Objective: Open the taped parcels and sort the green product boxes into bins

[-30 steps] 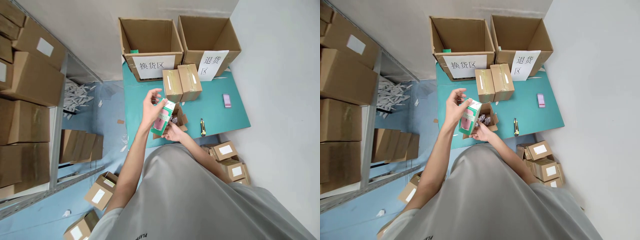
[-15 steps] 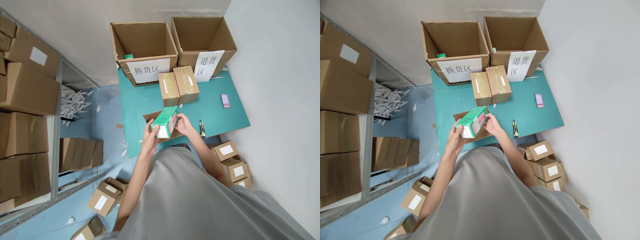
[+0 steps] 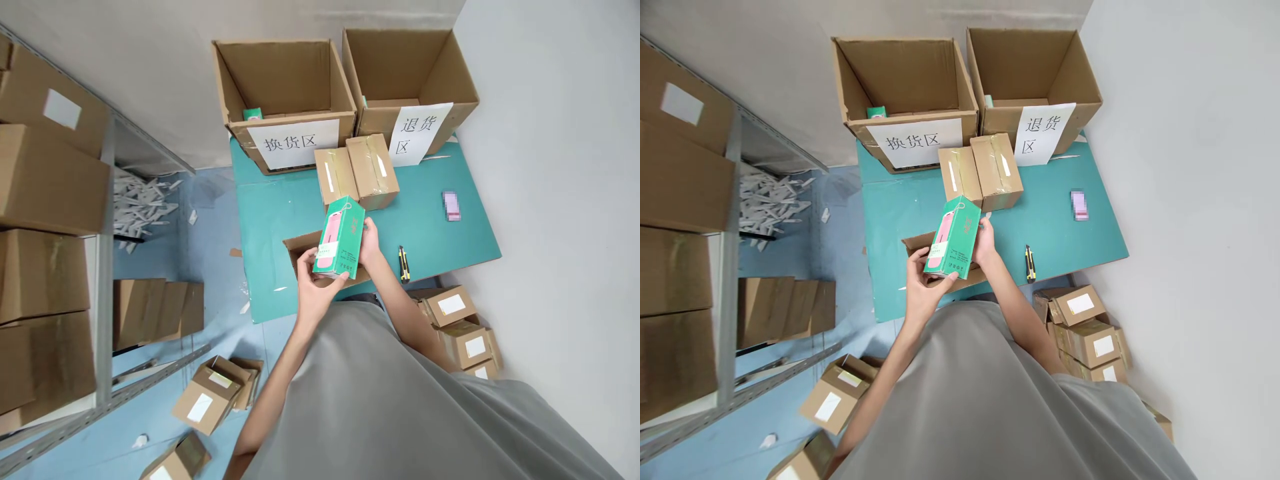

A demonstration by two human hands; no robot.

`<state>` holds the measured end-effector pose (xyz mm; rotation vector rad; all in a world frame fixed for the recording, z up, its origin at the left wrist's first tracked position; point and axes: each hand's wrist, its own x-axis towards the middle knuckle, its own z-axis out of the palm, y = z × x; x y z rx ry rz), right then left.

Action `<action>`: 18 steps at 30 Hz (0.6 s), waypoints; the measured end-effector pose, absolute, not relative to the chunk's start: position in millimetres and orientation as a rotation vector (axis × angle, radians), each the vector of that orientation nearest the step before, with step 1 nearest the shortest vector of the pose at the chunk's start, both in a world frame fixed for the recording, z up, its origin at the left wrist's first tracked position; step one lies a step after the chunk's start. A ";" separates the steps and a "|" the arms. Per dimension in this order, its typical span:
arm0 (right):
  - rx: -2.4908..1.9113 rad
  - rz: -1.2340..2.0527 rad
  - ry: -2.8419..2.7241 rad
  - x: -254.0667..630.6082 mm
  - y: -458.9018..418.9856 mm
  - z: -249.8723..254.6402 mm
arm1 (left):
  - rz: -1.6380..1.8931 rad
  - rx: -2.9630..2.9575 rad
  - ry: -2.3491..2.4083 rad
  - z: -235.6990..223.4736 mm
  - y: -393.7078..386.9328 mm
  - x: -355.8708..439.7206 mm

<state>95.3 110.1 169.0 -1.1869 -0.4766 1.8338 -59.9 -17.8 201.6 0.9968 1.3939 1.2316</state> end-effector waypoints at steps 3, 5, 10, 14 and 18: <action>-1.195 1.811 -0.368 98.3 112.5 174.3 | 1.147 1.048 1.376 196.7 -10.2 -60.6; -1.178 1.793 -0.409 98.9 110.9 178.9 | 1.106 1.038 1.326 192.0 -1.5 -61.3; -1.122 1.730 -0.630 100.3 88.9 184.1 | 1.103 0.960 1.286 183.2 33.4 -66.8; -1.151 1.735 -0.721 105.1 76.0 178.0 | 1.074 0.966 1.249 181.6 63.4 -70.1; -1.174 1.652 -0.682 108.0 87.0 176.6 | 1.022 1.007 1.194 177.7 89.5 -66.3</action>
